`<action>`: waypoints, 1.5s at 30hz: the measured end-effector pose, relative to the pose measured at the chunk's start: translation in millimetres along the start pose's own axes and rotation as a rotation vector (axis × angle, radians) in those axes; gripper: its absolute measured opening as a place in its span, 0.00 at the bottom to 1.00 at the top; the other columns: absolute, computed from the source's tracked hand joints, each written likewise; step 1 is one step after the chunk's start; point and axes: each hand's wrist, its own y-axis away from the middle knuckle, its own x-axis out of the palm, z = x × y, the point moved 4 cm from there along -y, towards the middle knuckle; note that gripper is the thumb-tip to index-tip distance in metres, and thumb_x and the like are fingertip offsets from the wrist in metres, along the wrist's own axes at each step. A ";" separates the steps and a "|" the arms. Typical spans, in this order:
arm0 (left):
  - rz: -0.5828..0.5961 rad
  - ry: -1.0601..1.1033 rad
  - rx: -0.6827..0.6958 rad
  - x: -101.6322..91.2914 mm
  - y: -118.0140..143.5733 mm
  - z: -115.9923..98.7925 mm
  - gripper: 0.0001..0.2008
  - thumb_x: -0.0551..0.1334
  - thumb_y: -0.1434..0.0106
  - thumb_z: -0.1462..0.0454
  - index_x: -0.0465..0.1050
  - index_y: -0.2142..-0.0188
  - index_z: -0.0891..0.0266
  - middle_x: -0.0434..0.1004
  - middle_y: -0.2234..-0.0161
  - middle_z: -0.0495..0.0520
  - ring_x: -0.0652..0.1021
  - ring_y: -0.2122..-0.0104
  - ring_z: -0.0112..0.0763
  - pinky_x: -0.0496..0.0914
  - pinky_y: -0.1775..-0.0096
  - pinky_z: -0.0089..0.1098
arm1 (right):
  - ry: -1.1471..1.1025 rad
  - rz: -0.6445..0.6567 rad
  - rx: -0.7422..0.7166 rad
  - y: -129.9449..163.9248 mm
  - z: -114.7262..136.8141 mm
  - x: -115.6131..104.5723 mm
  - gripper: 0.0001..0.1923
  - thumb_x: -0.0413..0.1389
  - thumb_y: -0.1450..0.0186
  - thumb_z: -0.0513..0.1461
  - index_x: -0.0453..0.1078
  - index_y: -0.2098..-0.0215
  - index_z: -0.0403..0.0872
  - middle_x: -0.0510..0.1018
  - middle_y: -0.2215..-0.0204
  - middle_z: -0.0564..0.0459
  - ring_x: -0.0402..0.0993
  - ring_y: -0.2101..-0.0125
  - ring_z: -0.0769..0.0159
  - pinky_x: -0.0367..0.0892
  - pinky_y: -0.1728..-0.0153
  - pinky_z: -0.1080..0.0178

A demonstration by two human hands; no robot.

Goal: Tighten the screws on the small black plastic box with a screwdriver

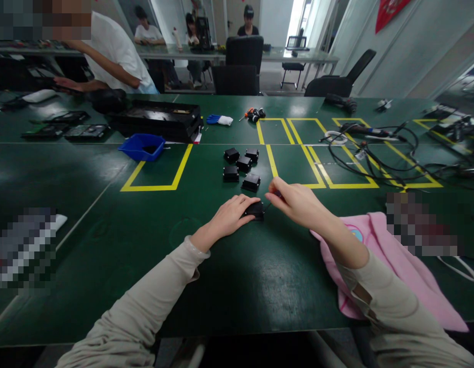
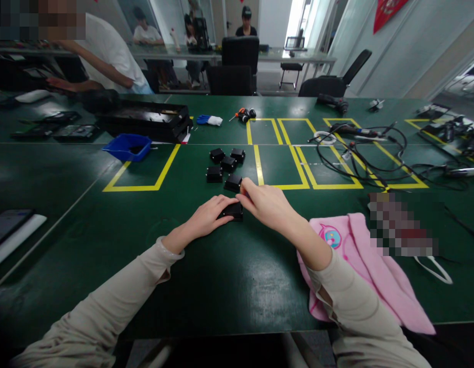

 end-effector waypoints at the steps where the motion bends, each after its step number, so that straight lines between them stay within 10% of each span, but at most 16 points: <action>1: 0.001 -0.002 0.000 0.2 0.0 0.1 0.23 0.58 0.33 0.57 0.57 0.40 0.54 0.67 0.50 0.55 0.70 0.53 0.38 0.68 0.53 0.37 | 0.010 0.002 0.003 -0.2 -0.2 0.3 0.13 0.42 0.30 0.47 0.61 0.60 0.48 0.72 0.75 0.54 0.64 0.76 0.68 0.48 0.75 0.65; 45: -0.003 0.001 0.003 0.1 0.6 0.6 0.23 0.57 0.32 0.58 0.56 0.39 0.53 0.67 0.49 0.55 0.70 0.52 0.38 0.67 0.51 0.38 | -0.005 0.030 0.016 0.6 0.1 -1.8 0.11 0.43 0.31 0.44 0.61 0.57 0.48 0.74 0.73 0.53 0.68 0.75 0.66 0.51 0.73 0.65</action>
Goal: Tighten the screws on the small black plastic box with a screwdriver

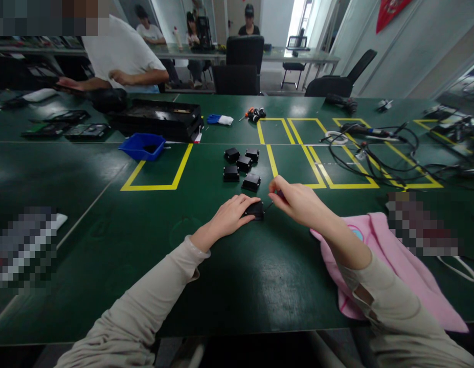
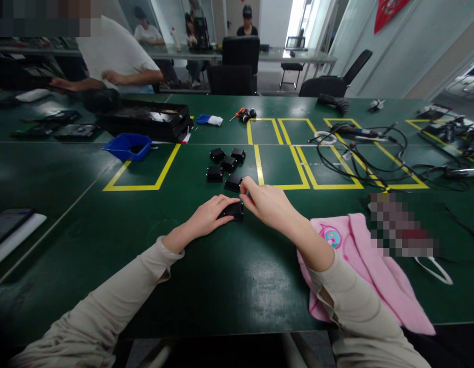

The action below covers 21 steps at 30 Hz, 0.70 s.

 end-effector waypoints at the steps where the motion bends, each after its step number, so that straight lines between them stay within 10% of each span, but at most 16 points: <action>1: 0.000 0.000 0.000 -0.1 0.0 0.0 0.23 0.57 0.32 0.58 0.56 0.39 0.53 0.67 0.50 0.55 0.70 0.52 0.38 0.67 0.52 0.38 | -0.005 -0.002 0.001 0.1 0.3 -0.4 0.10 0.44 0.31 0.44 0.61 0.57 0.48 0.75 0.73 0.53 0.68 0.74 0.66 0.51 0.73 0.65; 21: -0.005 0.004 0.000 0.6 -0.4 0.1 0.23 0.58 0.32 0.57 0.57 0.39 0.53 0.67 0.50 0.55 0.71 0.53 0.38 0.67 0.52 0.38 | 0.021 -0.005 -0.011 0.0 0.7 0.9 0.13 0.41 0.30 0.46 0.62 0.59 0.48 0.74 0.74 0.54 0.67 0.75 0.66 0.50 0.74 0.64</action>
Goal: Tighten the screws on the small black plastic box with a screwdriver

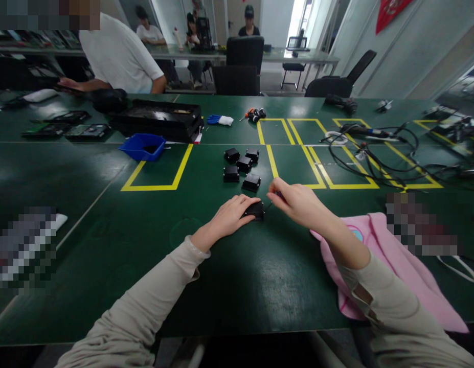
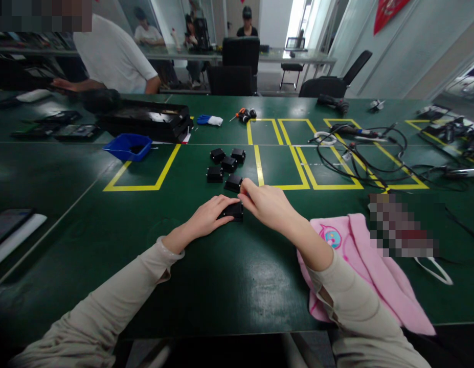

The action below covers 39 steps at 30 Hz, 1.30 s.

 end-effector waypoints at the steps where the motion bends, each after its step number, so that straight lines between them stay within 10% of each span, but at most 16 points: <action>1: -0.001 0.000 -0.001 0.0 0.0 0.0 0.23 0.58 0.32 0.57 0.57 0.40 0.53 0.67 0.50 0.55 0.71 0.53 0.38 0.67 0.52 0.38 | 0.004 0.002 -0.002 -0.1 -0.5 0.5 0.14 0.41 0.30 0.47 0.62 0.59 0.48 0.74 0.74 0.54 0.67 0.76 0.66 0.50 0.74 0.64; 39: 0.011 -0.010 -0.004 -0.9 -0.1 -0.7 0.23 0.58 0.32 0.58 0.57 0.40 0.53 0.67 0.50 0.55 0.70 0.53 0.39 0.67 0.52 0.37 | -0.009 -0.010 -0.005 0.3 -1.1 0.5 0.12 0.42 0.30 0.46 0.61 0.59 0.48 0.73 0.75 0.54 0.66 0.76 0.67 0.50 0.74 0.65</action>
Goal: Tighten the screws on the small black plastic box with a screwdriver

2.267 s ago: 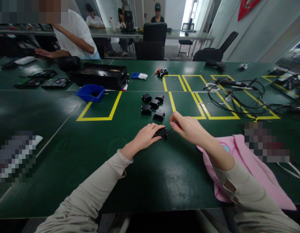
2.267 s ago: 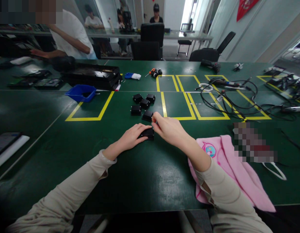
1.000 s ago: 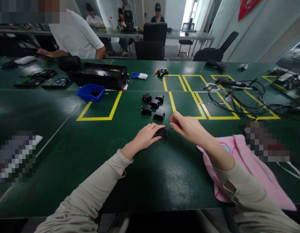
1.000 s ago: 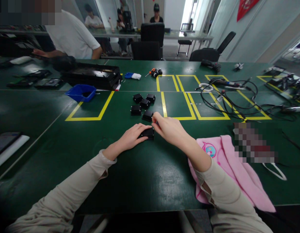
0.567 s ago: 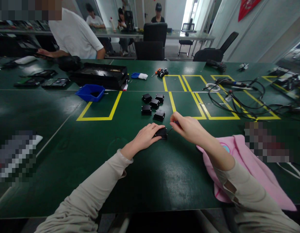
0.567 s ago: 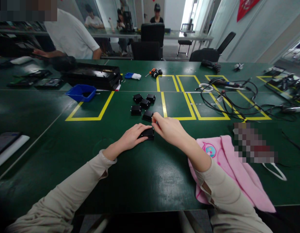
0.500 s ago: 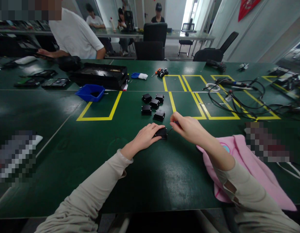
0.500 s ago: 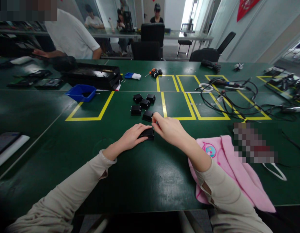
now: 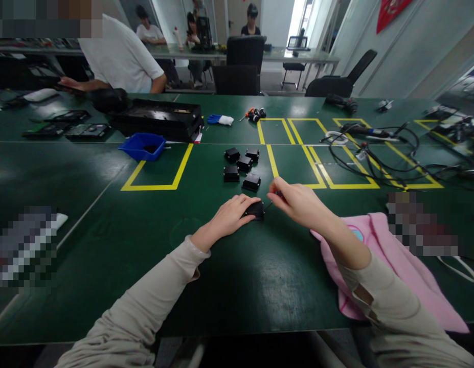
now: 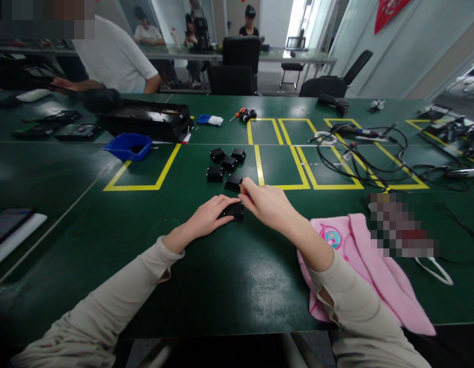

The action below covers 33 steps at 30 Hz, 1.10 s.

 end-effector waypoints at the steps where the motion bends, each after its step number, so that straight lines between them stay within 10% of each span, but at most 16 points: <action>1: -0.002 -0.002 -0.002 0.2 0.0 0.1 0.23 0.58 0.32 0.58 0.57 0.40 0.53 0.67 0.50 0.55 0.70 0.53 0.38 0.67 0.52 0.37 | 0.005 0.002 0.001 -0.2 0.0 0.1 0.13 0.42 0.30 0.47 0.61 0.59 0.48 0.72 0.75 0.54 0.66 0.76 0.67 0.50 0.74 0.65; 33: -0.006 0.000 0.009 1.0 0.2 0.5 0.23 0.57 0.32 0.57 0.56 0.39 0.53 0.67 0.50 0.55 0.71 0.53 0.38 0.68 0.53 0.37 | -0.013 0.007 0.009 -0.2 0.2 -0.3 0.10 0.43 0.30 0.45 0.61 0.59 0.48 0.71 0.76 0.56 0.63 0.76 0.68 0.49 0.74 0.65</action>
